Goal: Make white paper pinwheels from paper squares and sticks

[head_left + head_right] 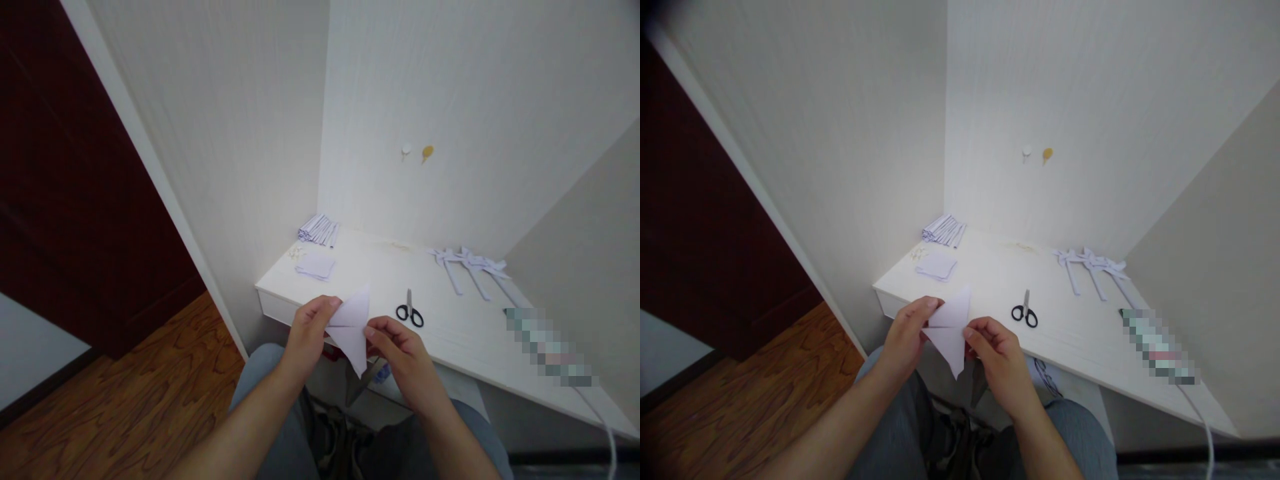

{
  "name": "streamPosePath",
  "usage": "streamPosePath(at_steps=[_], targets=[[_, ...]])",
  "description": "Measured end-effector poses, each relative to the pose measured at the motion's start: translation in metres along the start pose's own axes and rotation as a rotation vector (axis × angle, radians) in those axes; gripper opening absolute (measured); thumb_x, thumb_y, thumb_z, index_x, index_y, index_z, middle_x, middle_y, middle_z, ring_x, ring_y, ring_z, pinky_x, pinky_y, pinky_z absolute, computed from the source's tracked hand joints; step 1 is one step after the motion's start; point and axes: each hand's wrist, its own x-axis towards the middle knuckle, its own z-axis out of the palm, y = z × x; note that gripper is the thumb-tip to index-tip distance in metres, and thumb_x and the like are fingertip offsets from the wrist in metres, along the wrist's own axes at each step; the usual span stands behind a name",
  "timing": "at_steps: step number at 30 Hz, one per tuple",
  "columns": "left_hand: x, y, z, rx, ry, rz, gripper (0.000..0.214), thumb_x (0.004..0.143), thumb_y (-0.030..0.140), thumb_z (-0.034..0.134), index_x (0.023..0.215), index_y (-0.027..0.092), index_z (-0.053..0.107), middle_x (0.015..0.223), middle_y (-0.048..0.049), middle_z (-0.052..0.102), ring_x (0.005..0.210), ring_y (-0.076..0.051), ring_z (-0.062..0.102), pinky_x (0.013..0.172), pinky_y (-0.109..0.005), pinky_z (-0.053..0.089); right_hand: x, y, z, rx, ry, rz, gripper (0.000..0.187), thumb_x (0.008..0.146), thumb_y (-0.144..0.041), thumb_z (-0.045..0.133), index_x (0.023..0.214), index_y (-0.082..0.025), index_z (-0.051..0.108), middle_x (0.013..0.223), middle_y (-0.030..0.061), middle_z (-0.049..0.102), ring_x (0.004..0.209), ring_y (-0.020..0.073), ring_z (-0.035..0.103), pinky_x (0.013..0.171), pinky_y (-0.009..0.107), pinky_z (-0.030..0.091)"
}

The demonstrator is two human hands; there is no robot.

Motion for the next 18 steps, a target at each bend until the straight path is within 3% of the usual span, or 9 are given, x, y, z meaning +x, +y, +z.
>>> streamPosePath(at_steps=[3, 7, 14, 18], targets=[[-0.001, 0.006, -0.003, -0.09, -0.013, -0.037, 0.043, 0.082, 0.059, 0.069, 0.079, 0.016, 0.074, 0.075, -0.0037, 0.069, 0.07, -0.018, 0.062, 0.058, -0.025, 0.044, 0.0, 0.003, -0.003, 0.076, -0.041, 0.051, 0.036, 0.076, -0.051, 0.087, 0.08, -0.018, 0.073, 0.073, 0.0005, 0.066, 0.066, 0.0151, 0.059, 0.063, 0.028, 0.048], [-0.005, 0.016, -0.009, -0.058, -0.117, -0.128, 0.026, 0.07, 0.038, 0.08, 0.083, 0.016, 0.075, 0.07, 0.0006, 0.065, 0.061, -0.013, 0.056, 0.052, -0.022, 0.037, -0.003, 0.006, 0.0, 0.144, -0.098, 0.111, 0.033, 0.072, -0.045, 0.089, 0.075, -0.018, 0.071, 0.07, -0.0004, 0.064, 0.063, 0.0137, 0.056, 0.06, 0.026, 0.044], [-0.006, 0.017, -0.026, -0.041, -0.326, -0.15, 0.042, 0.065, 0.031, 0.087, 0.104, 0.017, 0.077, 0.078, -0.0006, 0.069, 0.058, -0.011, 0.057, 0.053, -0.022, 0.036, -0.011, 0.01, 0.006, 0.109, -0.205, 0.136, 0.027, 0.069, -0.039, 0.087, 0.069, -0.018, 0.071, 0.064, -0.0025, 0.06, 0.06, 0.0118, 0.051, 0.06, 0.025, 0.04], [-0.01, 0.02, -0.026, 0.154, -0.334, -0.138, 0.032, 0.065, 0.039, 0.086, 0.08, 0.013, 0.076, 0.068, -0.0024, 0.068, 0.055, -0.011, 0.055, 0.052, -0.022, 0.038, -0.014, 0.008, 0.009, 0.059, -0.249, 0.123, 0.027, 0.072, -0.04, 0.086, 0.07, -0.018, 0.07, 0.065, -0.0028, 0.06, 0.06, 0.0123, 0.052, 0.06, 0.026, 0.041]])
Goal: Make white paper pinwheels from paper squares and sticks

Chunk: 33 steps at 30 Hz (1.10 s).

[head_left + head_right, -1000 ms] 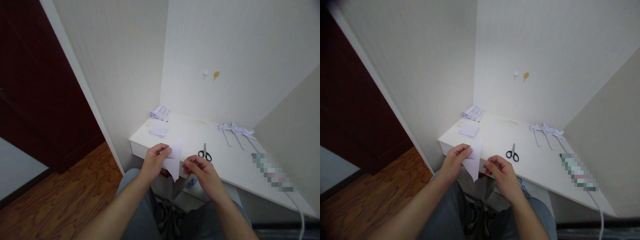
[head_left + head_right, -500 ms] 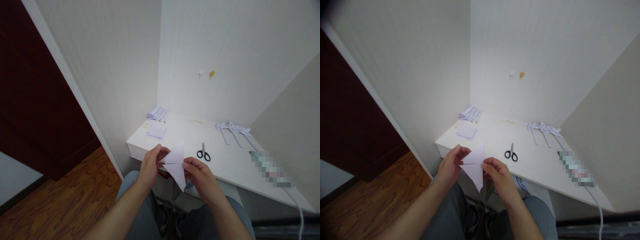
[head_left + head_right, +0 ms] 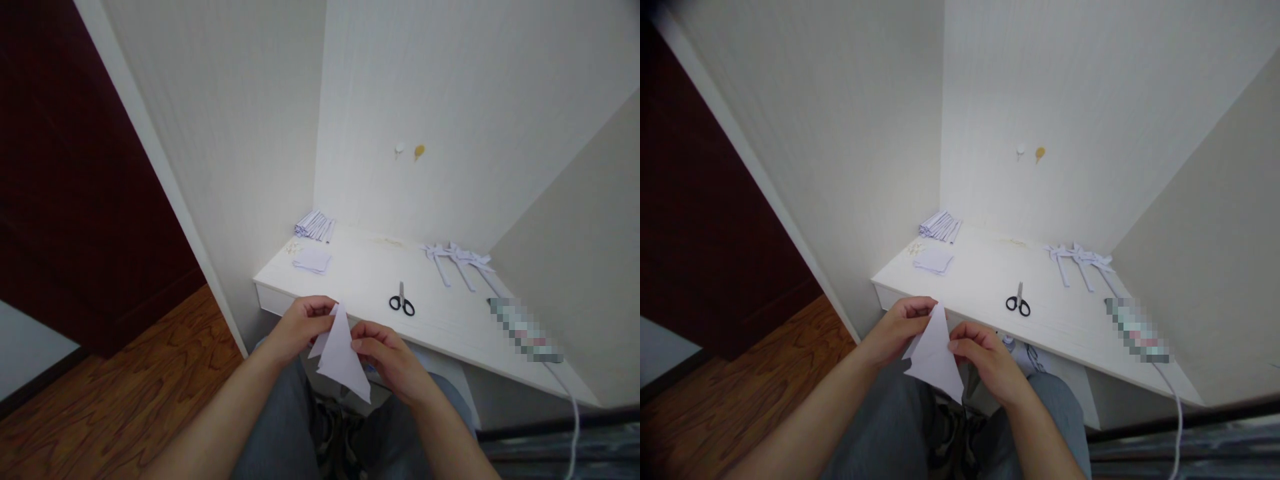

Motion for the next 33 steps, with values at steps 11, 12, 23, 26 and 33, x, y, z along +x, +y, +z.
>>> streamPosePath(at_steps=[11, 12, 23, 26, 33], targets=[[-0.007, 0.005, 0.011, 0.207, 0.329, 0.177, 0.011, 0.068, 0.027, 0.069, 0.065, 0.017, 0.063, 0.055, 0.0059, 0.055, 0.051, -0.009, 0.044, 0.047, -0.02, 0.029, -0.033, 0.014, 0.029, -0.411, 0.201, -0.274, 0.091, 0.058, -0.034, 0.098, 0.141, -0.03, 0.06, 0.136, 0.0091, 0.069, 0.115, 0.0272, 0.065, 0.095, 0.04, 0.053], [-0.008, 0.006, 0.015, 0.221, 0.336, 0.194, 0.01, 0.068, 0.026, 0.068, 0.064, 0.017, 0.064, 0.055, 0.0059, 0.055, 0.052, -0.009, 0.044, 0.048, -0.02, 0.029, -0.034, 0.015, 0.033, -0.442, 0.248, -0.289, 0.088, 0.059, -0.032, 0.097, 0.139, -0.028, 0.062, 0.133, 0.0092, 0.071, 0.114, 0.0273, 0.066, 0.095, 0.04, 0.054], [-0.013, 0.011, 0.052, 0.129, 0.117, 0.231, 0.026, 0.069, 0.038, 0.081, 0.077, 0.015, 0.074, 0.069, -0.0006, 0.07, 0.059, -0.012, 0.057, 0.055, -0.022, 0.042, -0.043, -0.004, 0.005, -0.18, 0.461, -0.251, 0.043, 0.074, -0.052, 0.082, 0.094, -0.015, 0.083, 0.082, 0.0096, 0.083, 0.076, 0.0284, 0.076, 0.07, 0.038, 0.06], [-0.015, 0.008, 0.06, 0.092, 0.08, 0.213, 0.029, 0.069, 0.04, 0.084, 0.08, 0.015, 0.075, 0.073, -0.0016, 0.072, 0.062, -0.013, 0.059, 0.057, -0.022, 0.043, -0.054, -0.004, -0.001, -0.128, 0.467, -0.237, 0.05, 0.07, -0.056, 0.085, 0.098, -0.015, 0.084, 0.088, 0.0104, 0.084, 0.079, 0.0293, 0.078, 0.073, 0.04, 0.061], [-0.023, -0.007, 0.068, 0.066, -0.013, 0.115, 0.039, 0.065, 0.044, 0.087, 0.087, 0.013, 0.078, 0.078, -0.0039, 0.075, 0.066, -0.015, 0.062, 0.064, -0.027, 0.049, -0.071, 0.0, -0.01, -0.127, 0.486, -0.18, 0.046, 0.07, -0.058, 0.086, 0.09, -0.016, 0.083, 0.089, 0.0108, 0.085, 0.078, 0.0283, 0.077, 0.074, 0.038, 0.06]])
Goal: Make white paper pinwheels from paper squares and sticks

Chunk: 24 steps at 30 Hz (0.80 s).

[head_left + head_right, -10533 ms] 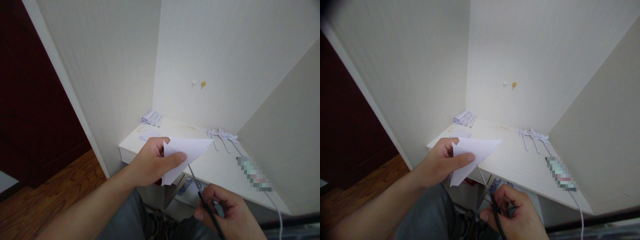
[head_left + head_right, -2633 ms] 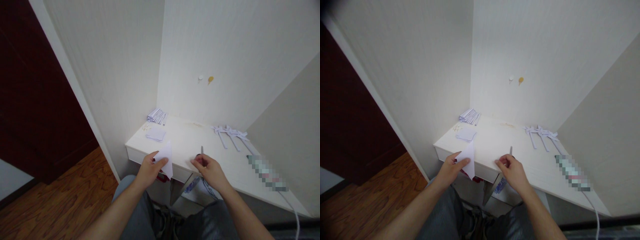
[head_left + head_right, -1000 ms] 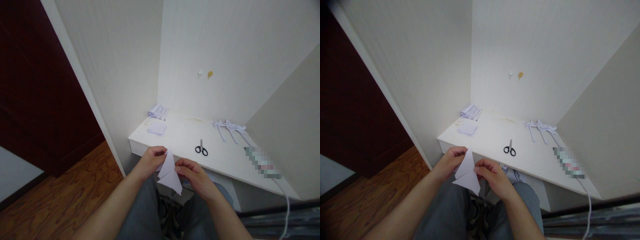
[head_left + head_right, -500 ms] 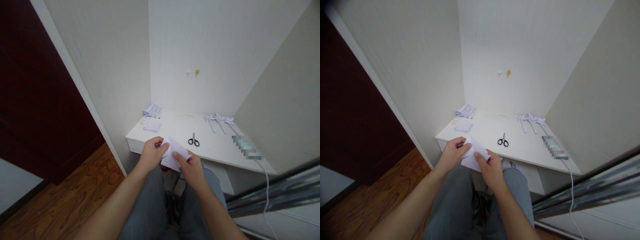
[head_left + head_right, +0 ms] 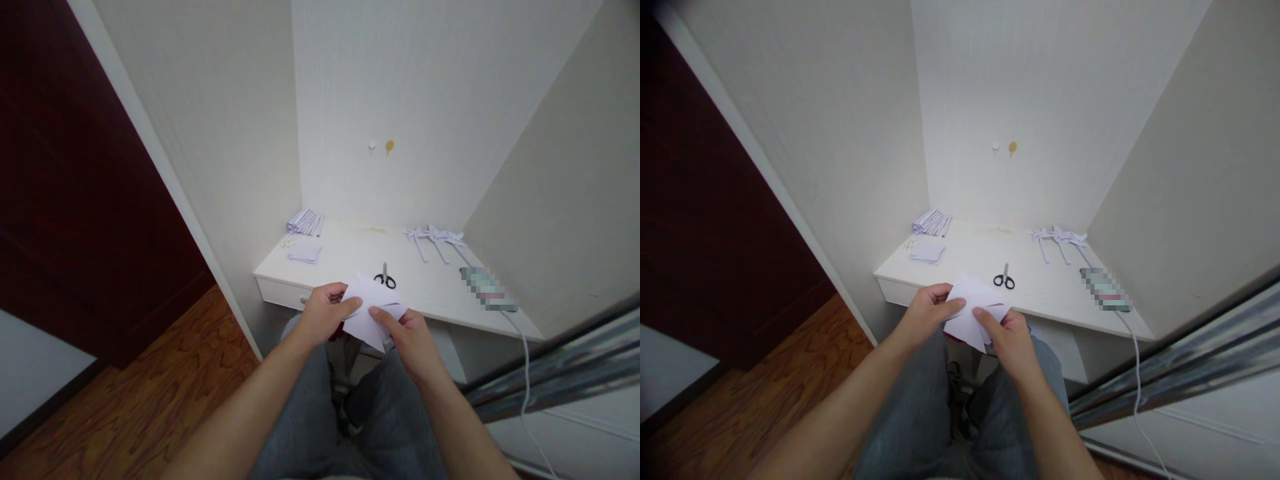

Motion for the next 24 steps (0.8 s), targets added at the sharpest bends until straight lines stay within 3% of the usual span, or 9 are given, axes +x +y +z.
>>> streamPosePath(at_steps=[6, 12, 16, 19, 22, 24], targets=[[0.014, -0.013, -0.015, 0.056, 0.009, -0.058, 0.038, 0.068, 0.05, 0.085, 0.078, 0.014, 0.075, 0.069, -0.0008, 0.067, 0.06, -0.014, 0.056, 0.058, -0.026, 0.044, 0.026, 0.002, 0.0, -0.115, -0.061, 0.043, 0.04, 0.071, -0.052, 0.086, 0.09, -0.016, 0.085, 0.09, 0.0122, 0.085, 0.083, 0.0321, 0.078, 0.074, 0.04, 0.061], [0.075, -0.027, -0.038, 0.215, 0.106, -0.099, 0.03, 0.074, 0.044, 0.081, 0.081, 0.015, 0.076, 0.073, -0.0023, 0.071, 0.064, -0.016, 0.06, 0.06, -0.028, 0.048, 0.102, 0.022, -0.002, -0.176, -0.06, 0.085, 0.038, 0.072, -0.051, 0.083, 0.082, -0.014, 0.083, 0.082, 0.0134, 0.084, 0.073, 0.0315, 0.077, 0.066, 0.04, 0.06], [0.133, -0.029, -0.082, 0.423, 0.254, -0.149, 0.016, 0.084, 0.028, 0.08, 0.085, 0.013, 0.076, 0.082, -0.0056, 0.073, 0.079, -0.019, 0.066, 0.076, -0.032, 0.055, 0.15, 0.038, -0.011, -0.214, 0.018, 0.115, 0.037, 0.07, -0.051, 0.08, 0.076, -0.014, 0.082, 0.077, 0.0149, 0.083, 0.069, 0.0324, 0.076, 0.061, 0.04, 0.058], [0.171, -0.024, -0.129, 0.57, 0.388, -0.209, 0.028, 0.098, 0.034, 0.07, 0.119, 0.015, 0.069, 0.12, -0.0094, 0.071, 0.103, -0.023, 0.07, 0.089, -0.043, 0.061, 0.169, 0.046, -0.016, -0.243, 0.067, 0.12, 0.034, 0.07, -0.05, 0.079, 0.072, -0.016, 0.08, 0.077, 0.015, 0.082, 0.069, 0.0326, 0.075, 0.061, 0.04, 0.057], [0.194, -0.02, -0.165, 0.647, 0.496, -0.255, 0.039, 0.099, 0.037, 0.067, 0.133, 0.017, 0.063, 0.134, -0.0118, 0.065, 0.113, -0.027, 0.068, 0.094, -0.048, 0.06, 0.179, 0.049, -0.019, -0.263, 0.075, 0.116, 0.034, 0.073, -0.05, 0.078, 0.074, -0.015, 0.081, 0.079, 0.015, 0.083, 0.073, 0.0328, 0.076, 0.063, 0.039, 0.056], [0.2, -0.02, -0.174, 0.662, 0.54, -0.276, 0.039, 0.1, 0.037, 0.067, 0.134, 0.018, 0.063, 0.135, -0.012, 0.065, 0.114, -0.027, 0.068, 0.095, -0.049, 0.06, 0.184, 0.051, -0.019, -0.275, 0.062, 0.113, 0.035, 0.074, -0.05, 0.078, 0.073, -0.015, 0.081, 0.076, 0.0149, 0.082, 0.072, 0.0329, 0.076, 0.063, 0.039, 0.056]])
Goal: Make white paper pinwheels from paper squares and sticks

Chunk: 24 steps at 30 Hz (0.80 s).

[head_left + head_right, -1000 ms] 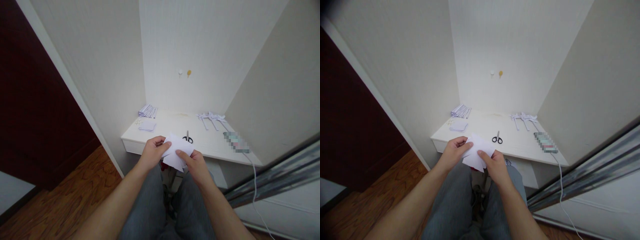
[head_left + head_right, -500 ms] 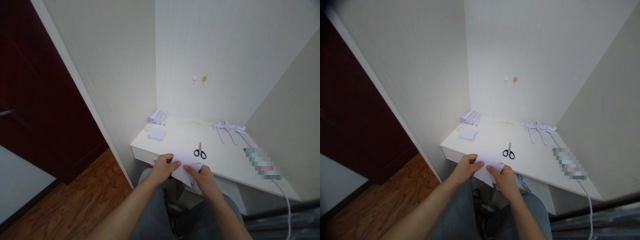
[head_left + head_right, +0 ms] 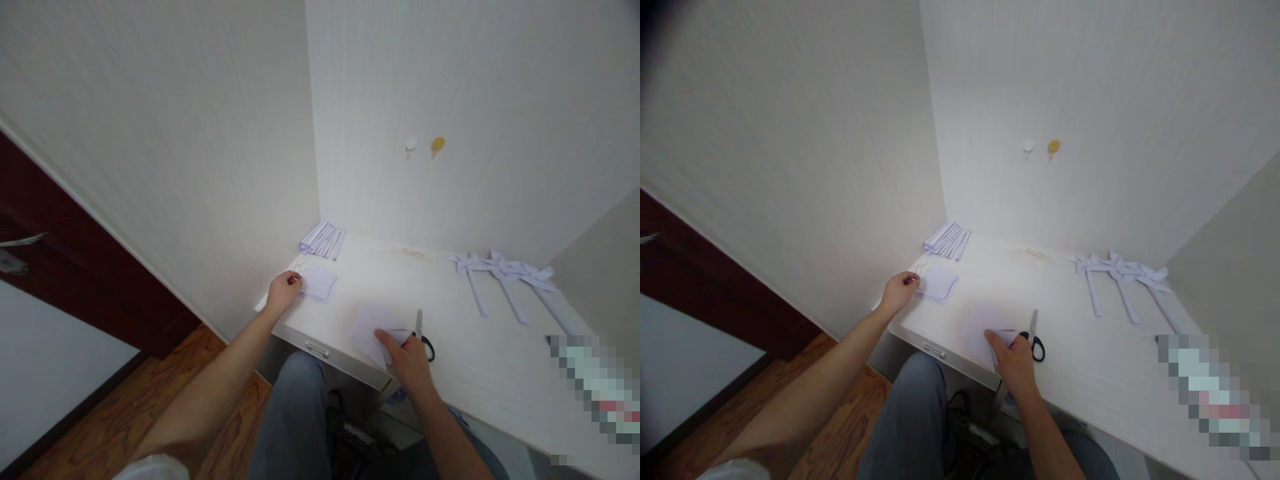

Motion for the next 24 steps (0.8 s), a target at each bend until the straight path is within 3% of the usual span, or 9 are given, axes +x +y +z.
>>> streamPosePath(at_steps=[4, 7, 10, 13, 18, 21, 24], targets=[[-0.014, 0.003, 0.007, -0.049, -0.008, -0.035, 0.037, 0.099, 0.037, 0.067, 0.13, 0.016, 0.065, 0.13, -0.0114, 0.067, 0.11, -0.026, 0.069, 0.092, -0.047, 0.061, 0.01, -0.003, 0.011, 0.008, -0.052, -0.024, 0.039, 0.075, -0.054, 0.076, 0.073, -0.015, 0.081, 0.076, 0.0142, 0.082, 0.072, 0.0337, 0.076, 0.063, 0.04, 0.056], [-0.043, 0.011, 0.015, -0.137, -0.096, -0.019, 0.035, 0.096, 0.044, 0.067, 0.102, 0.012, 0.076, 0.097, -0.0105, 0.075, 0.088, -0.022, 0.07, 0.075, -0.033, 0.057, 0.017, -0.009, 0.03, 0.041, -0.122, -0.068, 0.039, 0.078, -0.054, 0.073, 0.075, -0.016, 0.081, 0.079, 0.0138, 0.083, 0.075, 0.0342, 0.076, 0.068, 0.041, 0.058], [-0.071, 0.017, 0.025, -0.234, -0.199, 0.006, 0.044, 0.082, 0.056, 0.073, 0.093, 0.015, 0.081, 0.083, -0.0077, 0.076, 0.072, -0.019, 0.067, 0.061, -0.027, 0.049, 0.022, -0.017, 0.051, 0.082, -0.203, -0.12, 0.037, 0.078, -0.052, 0.074, 0.081, -0.016, 0.082, 0.087, 0.0133, 0.084, 0.082, 0.0339, 0.077, 0.075, 0.041, 0.059], [-0.085, 0.016, 0.038, -0.303, -0.227, 0.011, 0.043, 0.064, 0.053, 0.085, 0.082, 0.014, 0.08, 0.072, -0.0044, 0.073, 0.062, -0.017, 0.06, 0.058, -0.027, 0.044, 0.028, -0.023, 0.068, 0.102, -0.277, -0.156, 0.035, 0.079, -0.05, 0.072, 0.081, -0.016, 0.082, 0.083, 0.0119, 0.084, 0.077, 0.0318, 0.076, 0.07, 0.038, 0.058], [-0.079, 0.002, 0.049, -0.395, -0.125, -0.012, 0.04, 0.063, 0.053, 0.079, 0.072, 0.015, 0.072, 0.062, 0.0002, 0.063, 0.055, -0.014, 0.051, 0.056, -0.027, 0.04, 0.043, -0.023, 0.076, 0.058, -0.368, -0.198, 0.033, 0.079, -0.048, 0.072, 0.072, -0.016, 0.078, 0.068, 0.0075, 0.078, 0.062, 0.0258, 0.071, 0.057, 0.033, 0.052], [-0.069, -0.007, 0.043, -0.419, -0.072, -0.022, 0.035, 0.063, 0.05, 0.077, 0.071, 0.016, 0.069, 0.061, 0.0018, 0.06, 0.055, -0.013, 0.048, 0.054, -0.026, 0.037, 0.063, -0.026, 0.074, 0.007, -0.358, -0.234, 0.036, 0.08, -0.052, 0.072, 0.084, -0.017, 0.079, 0.07, 0.0052, 0.077, 0.063, 0.0228, 0.069, 0.056, 0.031, 0.052], [-0.059, -0.016, 0.031, -0.426, -0.017, -0.038, 0.03, 0.063, 0.046, 0.076, 0.067, 0.018, 0.066, 0.058, 0.0036, 0.056, 0.053, -0.012, 0.044, 0.052, -0.025, 0.032, 0.093, -0.038, 0.082, -0.087, -0.268, -0.28, 0.039, 0.089, -0.052, 0.065, 0.099, -0.016, 0.076, 0.083, 0.0066, 0.078, 0.074, 0.0217, 0.071, 0.066, 0.032, 0.056]])
